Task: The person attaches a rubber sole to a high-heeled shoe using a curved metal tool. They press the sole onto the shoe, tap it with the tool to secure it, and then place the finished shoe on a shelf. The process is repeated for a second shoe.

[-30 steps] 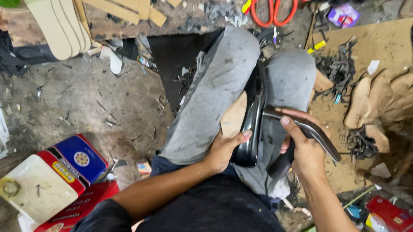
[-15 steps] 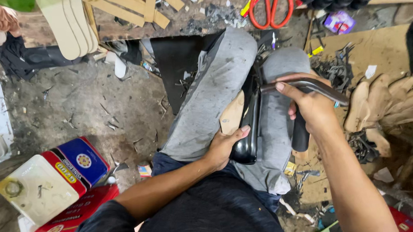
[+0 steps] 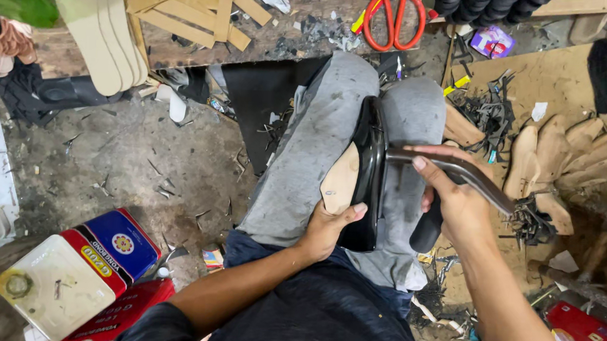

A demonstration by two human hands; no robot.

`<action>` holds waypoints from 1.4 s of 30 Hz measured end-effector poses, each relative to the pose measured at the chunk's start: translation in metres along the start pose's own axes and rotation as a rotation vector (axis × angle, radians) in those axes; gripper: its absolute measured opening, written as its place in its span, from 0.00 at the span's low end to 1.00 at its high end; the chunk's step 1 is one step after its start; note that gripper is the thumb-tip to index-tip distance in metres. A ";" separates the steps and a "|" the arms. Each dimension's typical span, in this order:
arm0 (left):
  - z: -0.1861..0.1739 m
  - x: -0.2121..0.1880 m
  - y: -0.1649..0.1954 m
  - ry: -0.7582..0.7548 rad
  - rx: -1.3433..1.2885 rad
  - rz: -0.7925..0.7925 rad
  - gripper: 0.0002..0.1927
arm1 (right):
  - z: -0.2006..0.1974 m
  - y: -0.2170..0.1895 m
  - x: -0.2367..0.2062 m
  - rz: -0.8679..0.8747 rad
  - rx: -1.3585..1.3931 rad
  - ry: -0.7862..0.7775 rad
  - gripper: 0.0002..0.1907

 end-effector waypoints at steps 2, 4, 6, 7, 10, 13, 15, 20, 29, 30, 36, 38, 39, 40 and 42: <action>0.004 0.004 0.003 0.016 0.014 0.001 0.21 | 0.002 -0.006 0.011 0.005 -0.026 -0.028 0.12; 0.008 0.008 0.005 0.021 0.019 -0.015 0.24 | 0.003 -0.011 0.024 0.026 -0.063 -0.050 0.12; 0.012 0.010 0.005 0.027 0.010 -0.049 0.28 | 0.003 -0.015 0.034 0.072 -0.112 -0.075 0.12; 0.013 0.011 0.004 0.027 0.007 -0.052 0.28 | 0.003 -0.021 0.039 0.060 -0.161 -0.088 0.13; 0.012 0.012 0.000 0.034 0.005 -0.060 0.29 | 0.007 -0.034 0.049 0.049 -0.306 -0.131 0.13; 0.007 0.014 -0.005 0.025 -0.004 -0.056 0.27 | 0.015 -0.044 0.061 0.060 -0.450 -0.186 0.12; 0.005 0.015 -0.009 0.014 -0.028 -0.070 0.26 | 0.020 -0.046 0.068 0.082 -0.522 -0.239 0.11; 0.005 0.017 -0.001 0.034 -0.010 -0.047 0.25 | 0.027 -0.055 0.070 -0.042 -0.606 -0.295 0.10; 0.001 0.013 0.003 0.036 0.019 -0.031 0.20 | 0.001 -0.073 0.025 -0.111 -0.143 -0.133 0.11; -0.003 0.013 0.003 0.052 0.023 -0.032 0.20 | -0.003 -0.083 0.017 -0.196 -0.122 -0.105 0.11; 0.014 0.007 0.025 0.023 0.039 -0.026 0.22 | 0.011 -0.047 0.004 -0.264 -0.196 -0.074 0.12; 0.036 -0.002 0.042 -0.030 0.057 0.033 0.26 | -0.011 -0.022 0.005 -0.204 -0.063 0.005 0.12; 0.041 -0.009 0.058 -0.040 0.069 0.069 0.28 | -0.017 -0.007 0.004 -0.170 0.014 0.027 0.12; 0.048 -0.013 0.063 -0.084 0.070 -0.012 0.28 | -0.031 0.004 -0.002 -0.177 0.040 0.100 0.12; 0.063 -0.022 0.073 -0.177 0.069 -0.193 0.27 | -0.053 0.027 -0.024 -0.180 0.091 0.263 0.15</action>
Point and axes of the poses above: each hand's wrist, its own x-axis towards the middle knuckle, its own z-axis out of the palm, y = z × x, the point moved 10 cm from there along x, towards the middle knuckle, and after that the axes turned 5 degrees about -z, right-handed, at the moved point
